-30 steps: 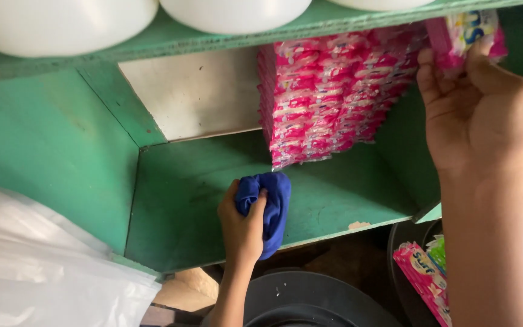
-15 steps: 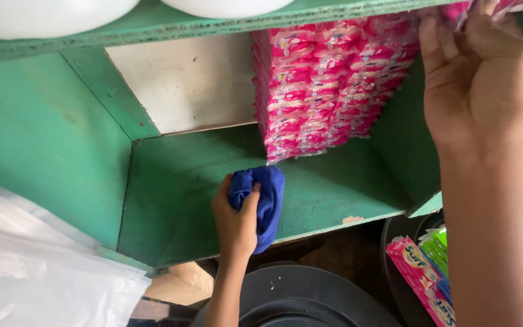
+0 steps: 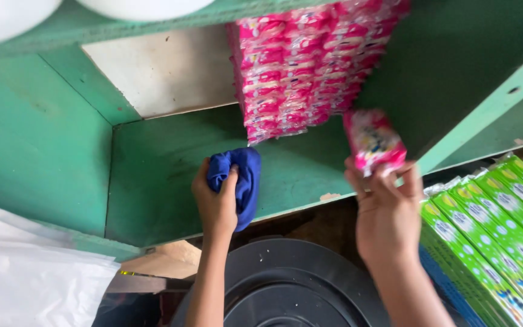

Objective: The recorder wipes down individual bars of soap with a blue cloth and arranges them neatly on a grocery store shelf.

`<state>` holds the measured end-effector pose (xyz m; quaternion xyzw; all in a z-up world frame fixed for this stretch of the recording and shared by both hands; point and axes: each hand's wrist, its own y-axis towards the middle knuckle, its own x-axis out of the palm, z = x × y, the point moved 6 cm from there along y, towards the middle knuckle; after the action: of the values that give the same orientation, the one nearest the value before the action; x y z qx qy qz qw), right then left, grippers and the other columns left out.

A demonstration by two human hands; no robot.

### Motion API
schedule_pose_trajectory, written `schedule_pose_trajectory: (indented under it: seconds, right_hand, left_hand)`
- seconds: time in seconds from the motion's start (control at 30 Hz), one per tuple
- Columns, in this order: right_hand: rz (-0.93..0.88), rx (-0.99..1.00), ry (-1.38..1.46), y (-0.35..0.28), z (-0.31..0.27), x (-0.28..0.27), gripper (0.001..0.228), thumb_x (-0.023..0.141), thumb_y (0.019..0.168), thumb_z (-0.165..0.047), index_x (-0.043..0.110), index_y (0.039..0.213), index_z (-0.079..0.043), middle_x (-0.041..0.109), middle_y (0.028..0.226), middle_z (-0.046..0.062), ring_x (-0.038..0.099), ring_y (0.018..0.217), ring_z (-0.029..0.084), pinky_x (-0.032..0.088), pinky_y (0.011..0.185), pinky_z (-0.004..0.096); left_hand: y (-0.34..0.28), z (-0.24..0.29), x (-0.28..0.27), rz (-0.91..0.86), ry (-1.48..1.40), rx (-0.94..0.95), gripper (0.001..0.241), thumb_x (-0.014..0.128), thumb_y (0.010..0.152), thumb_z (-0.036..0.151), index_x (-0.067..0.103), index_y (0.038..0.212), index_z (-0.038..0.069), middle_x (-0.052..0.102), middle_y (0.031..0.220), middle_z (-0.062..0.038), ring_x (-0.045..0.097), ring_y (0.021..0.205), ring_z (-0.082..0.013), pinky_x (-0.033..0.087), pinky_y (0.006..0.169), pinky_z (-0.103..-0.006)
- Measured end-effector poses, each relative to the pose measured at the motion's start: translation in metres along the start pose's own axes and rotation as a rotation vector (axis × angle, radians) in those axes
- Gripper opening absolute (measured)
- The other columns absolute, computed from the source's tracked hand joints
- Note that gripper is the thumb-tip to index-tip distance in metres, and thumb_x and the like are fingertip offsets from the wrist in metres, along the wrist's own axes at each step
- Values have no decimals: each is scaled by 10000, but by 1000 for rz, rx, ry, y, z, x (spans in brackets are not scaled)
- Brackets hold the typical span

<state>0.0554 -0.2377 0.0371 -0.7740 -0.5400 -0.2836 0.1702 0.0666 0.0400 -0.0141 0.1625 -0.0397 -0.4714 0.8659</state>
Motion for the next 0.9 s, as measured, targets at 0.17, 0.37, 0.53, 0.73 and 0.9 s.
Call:
schedule_pose_trajectory:
  seconds: [0.17,0.37,0.53,0.73,0.9]
  right_hand:
    - [197,141,68,26,63,-50,197,473,1057,4,461,938,-152,583,980,51,742,1112,396,592,1048,542]
    - [243,311,223,78,96,-62,96,412,1083,-35,420,1134,-116,621,1073,135,715,1139,422,584,1050,563]
    - [327,297,364,53,78,-40,525,407,1033,14,231,1527,45,343,1515,203,517,1421,404,449,1175,516]
    - [476,271,254,58,108,-49,465,662,825,162,477,1191,-57,493,1111,143,716,1018,403,617,1013,546]
    - [490,309,186,80,116,-59,601,720,890,43,337,1351,-2,456,1243,233,654,1122,435,571,1038,623]
  left_hand:
    - [1,1,-2,59,-5,-39,202,755,836,200,696,942,38,684,849,-128,614,890,-173,473,863,-346]
    - [0,-5,1,67,22,-45,299,768,832,182,702,1048,-13,705,975,-216,682,1034,-258,497,929,-390]
    - [-2,3,0,67,55,-58,441,767,847,181,656,1162,-106,683,1076,-309,656,1154,-377,479,997,-466]
    - [-4,-7,2,88,71,-62,461,774,834,201,667,1173,-94,685,1107,-307,657,1163,-399,479,1020,-462]
    - [-4,2,3,93,103,-76,510,788,832,209,654,1205,-111,674,1129,-334,643,1179,-435,481,1028,-482]
